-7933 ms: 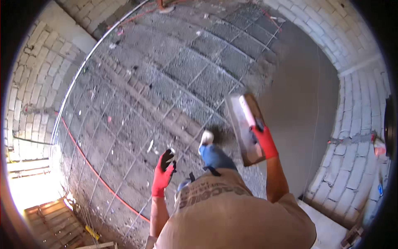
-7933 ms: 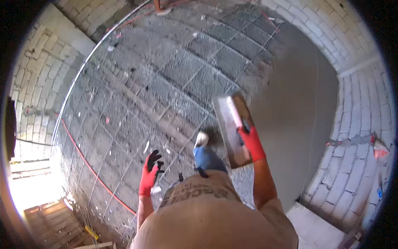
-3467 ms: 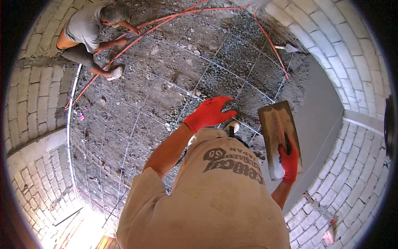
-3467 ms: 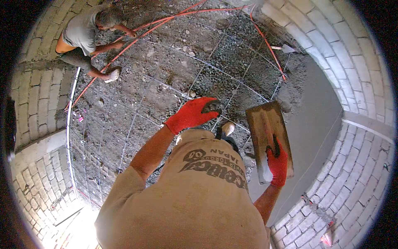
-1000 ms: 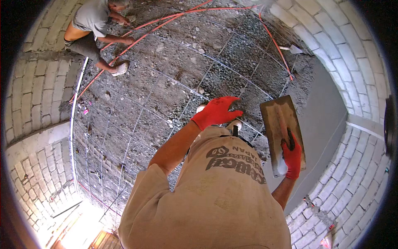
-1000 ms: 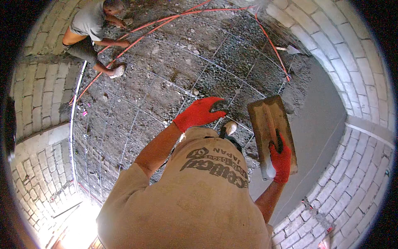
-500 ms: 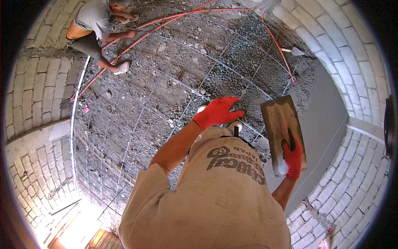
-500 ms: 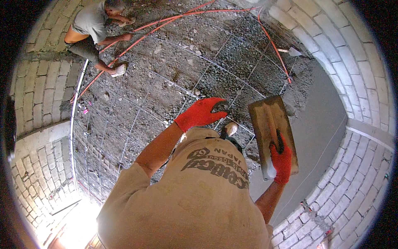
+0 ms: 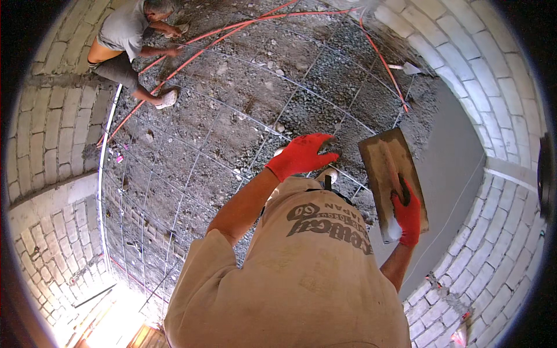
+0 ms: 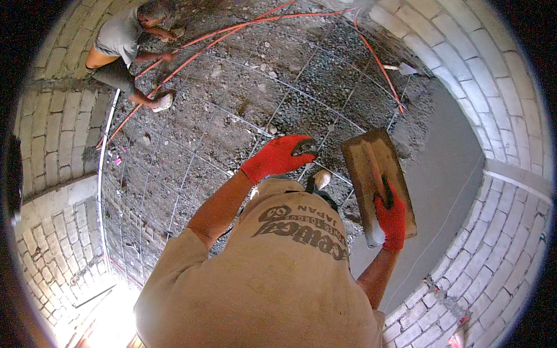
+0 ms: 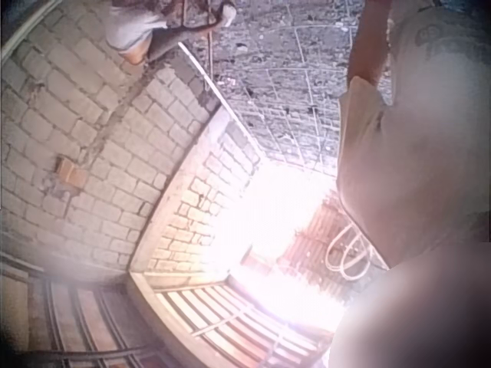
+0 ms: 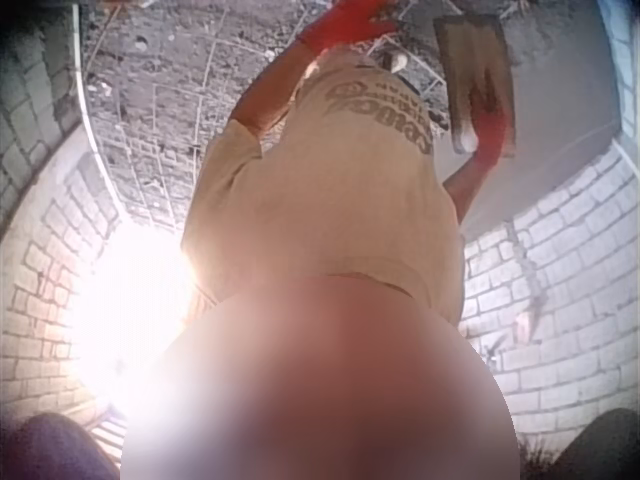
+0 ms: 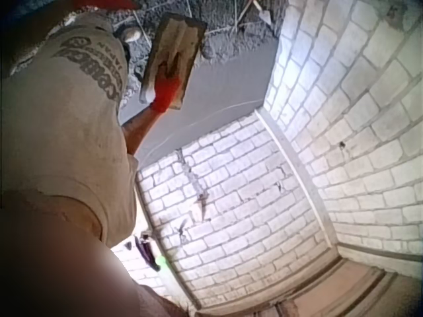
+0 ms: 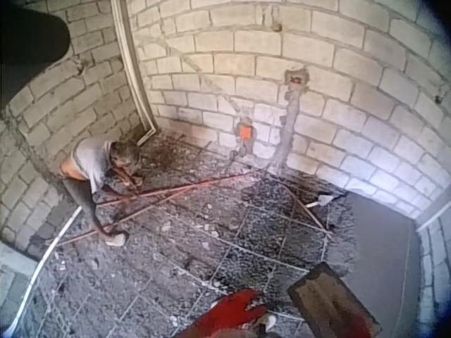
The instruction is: Smoothing out wet concrete or mortar on a floor using a hand trowel.
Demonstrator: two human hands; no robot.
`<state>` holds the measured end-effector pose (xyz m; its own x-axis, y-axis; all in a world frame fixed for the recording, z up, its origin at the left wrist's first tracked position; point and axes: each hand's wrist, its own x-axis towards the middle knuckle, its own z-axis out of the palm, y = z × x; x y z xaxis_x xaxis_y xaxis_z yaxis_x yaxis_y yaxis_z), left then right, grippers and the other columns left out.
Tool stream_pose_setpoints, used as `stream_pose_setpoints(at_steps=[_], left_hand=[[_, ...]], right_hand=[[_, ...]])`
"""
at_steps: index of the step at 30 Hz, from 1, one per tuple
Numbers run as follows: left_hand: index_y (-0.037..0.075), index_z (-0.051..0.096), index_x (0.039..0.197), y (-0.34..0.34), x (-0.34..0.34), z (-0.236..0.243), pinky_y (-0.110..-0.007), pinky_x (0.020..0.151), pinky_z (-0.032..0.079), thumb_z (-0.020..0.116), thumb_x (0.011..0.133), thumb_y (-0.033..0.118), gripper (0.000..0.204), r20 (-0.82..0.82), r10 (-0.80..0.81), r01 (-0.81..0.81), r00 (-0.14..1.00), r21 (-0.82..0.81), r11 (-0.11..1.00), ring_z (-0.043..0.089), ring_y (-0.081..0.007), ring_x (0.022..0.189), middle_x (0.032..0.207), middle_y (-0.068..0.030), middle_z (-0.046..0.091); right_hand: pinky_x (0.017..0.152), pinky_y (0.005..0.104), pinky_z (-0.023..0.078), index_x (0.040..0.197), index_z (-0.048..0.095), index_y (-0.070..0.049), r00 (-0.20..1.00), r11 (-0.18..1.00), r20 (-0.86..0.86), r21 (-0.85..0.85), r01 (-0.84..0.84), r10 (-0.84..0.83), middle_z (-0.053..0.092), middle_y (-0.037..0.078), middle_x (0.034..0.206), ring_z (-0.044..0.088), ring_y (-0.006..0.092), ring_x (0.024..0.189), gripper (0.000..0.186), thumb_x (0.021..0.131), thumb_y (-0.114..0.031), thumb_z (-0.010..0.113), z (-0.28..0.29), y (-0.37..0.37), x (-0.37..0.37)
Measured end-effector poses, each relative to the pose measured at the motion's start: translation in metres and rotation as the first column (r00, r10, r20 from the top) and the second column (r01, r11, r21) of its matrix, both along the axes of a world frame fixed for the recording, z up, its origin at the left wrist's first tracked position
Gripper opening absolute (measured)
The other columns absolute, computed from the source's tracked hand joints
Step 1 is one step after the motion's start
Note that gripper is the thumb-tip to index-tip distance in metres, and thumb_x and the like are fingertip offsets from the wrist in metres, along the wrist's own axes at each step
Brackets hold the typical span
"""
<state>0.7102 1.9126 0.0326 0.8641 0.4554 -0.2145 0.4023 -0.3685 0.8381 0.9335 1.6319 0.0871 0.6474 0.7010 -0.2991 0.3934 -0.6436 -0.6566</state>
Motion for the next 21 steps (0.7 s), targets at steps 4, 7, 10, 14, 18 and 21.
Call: stream_pose_setpoints(at_steps=[4, 7, 10, 14, 18, 21], left_hand=[[0.009, 0.057, 0.134, -0.001, 0.000, 0.000, -0.041, 0.099, 0.050, 0.068, 0.088, 0.047, 0.061, -0.004, -0.006, 0.006, 1.000, -0.001, 1.000, 0.063, -0.0337, 0.115, 0.126, -0.0176, 0.064], [0.009, 0.057, 0.133, -0.002, -0.001, -0.002, -0.041, 0.099, 0.050, 0.068, 0.088, 0.047, 0.060, -0.002, -0.002, 0.002, 1.000, -0.003, 1.000, 0.062, -0.0339, 0.115, 0.127, -0.0175, 0.064], [0.009, 0.057, 0.134, -0.002, 0.001, -0.002, -0.041, 0.099, 0.049, 0.068, 0.088, 0.047, 0.060, -0.001, -0.009, 0.009, 1.000, -0.003, 1.000, 0.062, -0.0345, 0.116, 0.128, -0.0174, 0.063], [0.009, 0.057, 0.134, -0.001, 0.001, 0.000, -0.042, 0.101, 0.048, 0.068, 0.088, 0.048, 0.061, -0.008, -0.015, 0.015, 1.000, -0.014, 1.000, 0.060, -0.0349, 0.119, 0.129, -0.0178, 0.062], [0.009, 0.056, 0.135, -0.002, 0.001, 0.000, -0.042, 0.102, 0.047, 0.067, 0.088, 0.049, 0.062, -0.012, -0.026, 0.026, 1.000, 0.000, 1.000, 0.059, -0.0349, 0.120, 0.130, -0.0184, 0.062], [0.008, 0.053, 0.138, 0.000, 0.001, 0.001, -0.041, 0.108, 0.041, 0.063, 0.090, 0.051, 0.065, -0.068, -0.061, 0.057, 0.996, -0.055, 0.997, 0.053, -0.0348, 0.128, 0.136, -0.0187, 0.057]], right_hand=[[0.094, 0.0347, 0.049, 0.141, 0.053, -0.006, 1.000, 1.000, 0.005, -0.030, 0.002, -0.001, 0.067, 0.020, 0.123, 0.064, 0.0200, 0.111, 0.053, 0.090, -0.008, 0.067, 0.003, 0.000, -0.002], [0.096, 0.0350, 0.048, 0.141, 0.053, -0.006, 0.997, 0.994, -0.046, -0.095, 0.051, -0.056, 0.066, 0.020, 0.126, 0.063, 0.0209, 0.113, 0.054, 0.089, -0.008, 0.067, 0.022, 0.013, -0.010], [0.099, 0.0350, 0.046, 0.141, 0.053, -0.005, 0.997, 0.996, -0.045, -0.080, 0.051, -0.055, 0.065, 0.020, 0.128, 0.062, 0.0219, 0.116, 0.054, 0.089, -0.007, 0.066, 0.017, 0.008, -0.009], [0.100, 0.0347, 0.045, 0.141, 0.053, -0.004, 0.996, 0.997, -0.076, -0.066, 0.047, -0.052, 0.065, 0.020, 0.129, 0.062, 0.0228, 0.117, 0.054, 0.089, -0.007, 0.066, 0.012, 0.005, -0.006], [0.101, 0.0349, 0.045, 0.140, 0.053, -0.004, 0.997, 0.997, -0.059, -0.060, 0.051, -0.054, 0.064, 0.020, 0.129, 0.062, 0.0233, 0.118, 0.053, 0.089, -0.008, 0.066, 0.010, 0.003, -0.007], [0.102, 0.0352, 0.045, 0.140, 0.054, -0.003, 0.995, 0.996, -0.071, -0.067, 0.067, -0.071, 0.064, 0.020, 0.130, 0.061, 0.0235, 0.119, 0.052, 0.089, -0.008, 0.066, 0.010, 0.002, -0.007]])
